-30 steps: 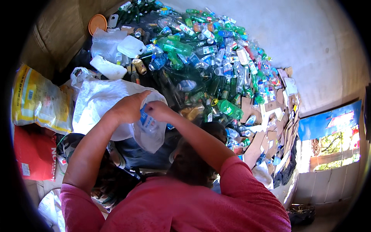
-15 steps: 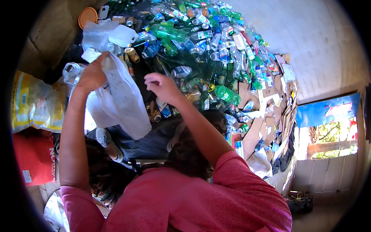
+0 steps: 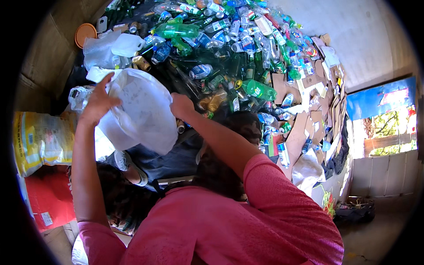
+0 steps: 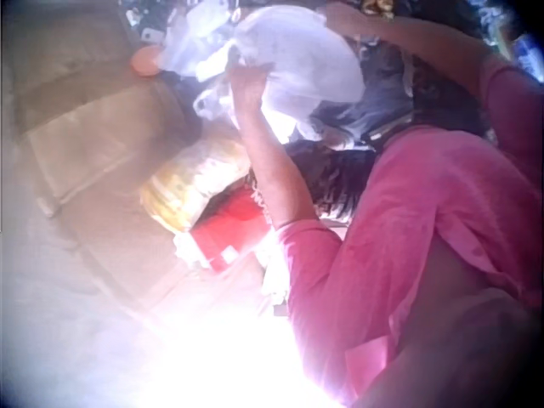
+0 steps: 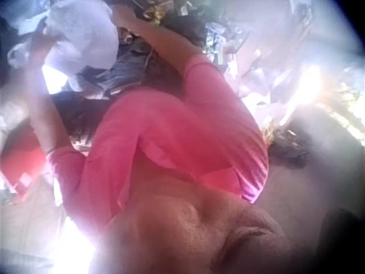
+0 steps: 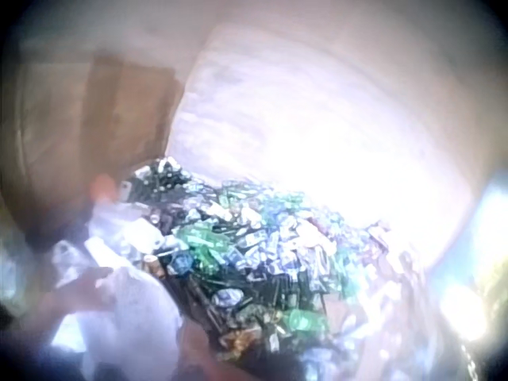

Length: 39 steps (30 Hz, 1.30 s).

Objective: The person picks up plastic bottles and aluminum cans by hand from a pile on a tarp and places them into a white plastic bag.

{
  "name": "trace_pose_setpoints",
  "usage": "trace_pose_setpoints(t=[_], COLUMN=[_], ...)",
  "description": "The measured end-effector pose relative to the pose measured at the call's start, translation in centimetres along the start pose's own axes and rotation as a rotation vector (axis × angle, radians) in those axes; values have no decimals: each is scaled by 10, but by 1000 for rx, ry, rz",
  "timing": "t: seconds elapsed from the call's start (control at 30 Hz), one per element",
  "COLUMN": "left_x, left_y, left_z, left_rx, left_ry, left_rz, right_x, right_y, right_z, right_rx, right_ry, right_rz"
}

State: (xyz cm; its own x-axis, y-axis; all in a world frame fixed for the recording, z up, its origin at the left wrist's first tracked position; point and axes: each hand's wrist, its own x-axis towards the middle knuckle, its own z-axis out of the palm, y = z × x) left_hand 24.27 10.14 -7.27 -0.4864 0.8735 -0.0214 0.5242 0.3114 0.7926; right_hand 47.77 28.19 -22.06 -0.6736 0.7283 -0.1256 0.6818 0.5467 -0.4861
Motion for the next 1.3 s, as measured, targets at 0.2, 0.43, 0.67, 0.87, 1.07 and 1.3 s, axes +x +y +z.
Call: trace_pose_setpoints(t=[0.2, 0.43, 0.67, 0.87, 1.07, 1.3], left_x=[-30, -14, -20, 1, -4, 0], left_y=[11, -25, -20, -19, -14, -15], left_z=[33, 20, -12, -12, -14, -14], left_rx=[378, 473, 462, 371, 404, 400], left_ry=[-249, -167, -76, 2, 32, 44], left_rz=[-251, -69, -63, -106, -161, -79], right_x=[7, 20, 20, 33, 17, -46], right_y=[-25, -12, 1, 26, 64, 166], right_z=[-29, -34, -21, -13, 29, 190], right_rx=[149, 172, 247, 559, 1080, 375], right_ry=[224, 254, 211, 296, 251, 21], right_rz=[-67, 48, -14, -24, 392, 316])
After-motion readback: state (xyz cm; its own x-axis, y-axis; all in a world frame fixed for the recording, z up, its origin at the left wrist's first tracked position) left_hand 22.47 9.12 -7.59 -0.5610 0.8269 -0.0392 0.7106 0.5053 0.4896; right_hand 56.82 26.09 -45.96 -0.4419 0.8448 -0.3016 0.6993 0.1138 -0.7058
